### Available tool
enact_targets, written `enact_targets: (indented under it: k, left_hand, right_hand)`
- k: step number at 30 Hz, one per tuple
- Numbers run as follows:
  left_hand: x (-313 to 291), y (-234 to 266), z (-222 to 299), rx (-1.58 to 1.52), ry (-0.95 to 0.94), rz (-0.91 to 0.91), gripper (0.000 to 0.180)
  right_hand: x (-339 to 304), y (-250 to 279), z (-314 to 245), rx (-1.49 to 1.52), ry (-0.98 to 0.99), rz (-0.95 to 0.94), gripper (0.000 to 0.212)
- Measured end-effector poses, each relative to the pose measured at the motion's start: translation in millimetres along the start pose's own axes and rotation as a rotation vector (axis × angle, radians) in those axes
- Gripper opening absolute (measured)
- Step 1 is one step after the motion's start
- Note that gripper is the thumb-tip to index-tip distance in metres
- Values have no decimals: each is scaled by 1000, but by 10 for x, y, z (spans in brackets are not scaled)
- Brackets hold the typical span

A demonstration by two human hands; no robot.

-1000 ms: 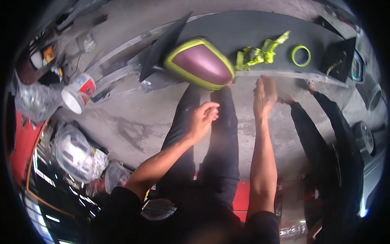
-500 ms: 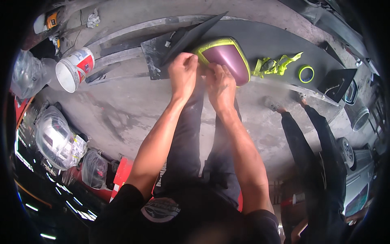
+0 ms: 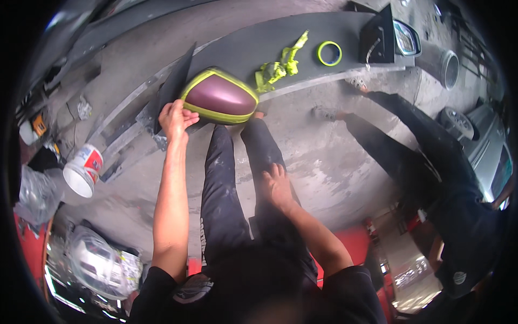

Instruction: The person applies bright green tape to the edges of a detached car side mirror, then peels it off to reveal a maroon-colored surface. The person handles the mirror and tape by hand, working on a bench in a workshop.

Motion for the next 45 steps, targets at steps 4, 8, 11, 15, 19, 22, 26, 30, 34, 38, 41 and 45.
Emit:
enact_targets:
  k: [4,8,11,15,19,22,26,30,34,38,41,45]
  left_hand:
    - [-57,-10,116,71,24,24,20]
    - [-40,-18,142,112,20,43,19]
    - [37,80,70,115,12,-1,22]
    - [22,6,72,45,-16,-32,20]
    - [-14,-61,69,73,-81,-6,9]
    - [-200,42,58,147,-168,12,12]
    - [-291,179,37,397,-426,15,33]
    - [-218,234,61,684,-852,25,30]
    - [-258,160,183,710,-953,19,18]
    - [-239,80,216,827,-1046,18,9]
    - [-200,73,158,867,-1017,25,8]
    - [-321,127,40,770,-1034,3,14]
  right_hand:
    - [130,-232,-73,13,-108,-94,39]
    - [202,-278,-24,150,-193,-73,40]
    - [205,-258,77,206,-213,-25,39]
    - [172,-595,267,256,-217,100,36]
    - [368,-294,170,183,-200,47,27]
    - [382,-291,225,166,-198,61,24]
    - [445,-266,184,161,-206,68,22]
    - [499,-257,155,149,-194,68,21]
    - [545,-198,139,130,-183,70,21]
    - [556,-194,145,120,-167,103,20]
    - [581,-122,117,101,-166,64,20]
    - [603,-122,137,103,-165,68,22]
Point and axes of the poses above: each hand's wrist, its own x-axis towards the middle knuckle, its own y-axis out of the back of the hand, z = x × y, the point moved 3 cm from there along x, towards the middle knuckle, and after that the axes turned 7 degrees about z, right-handed, at the moved point
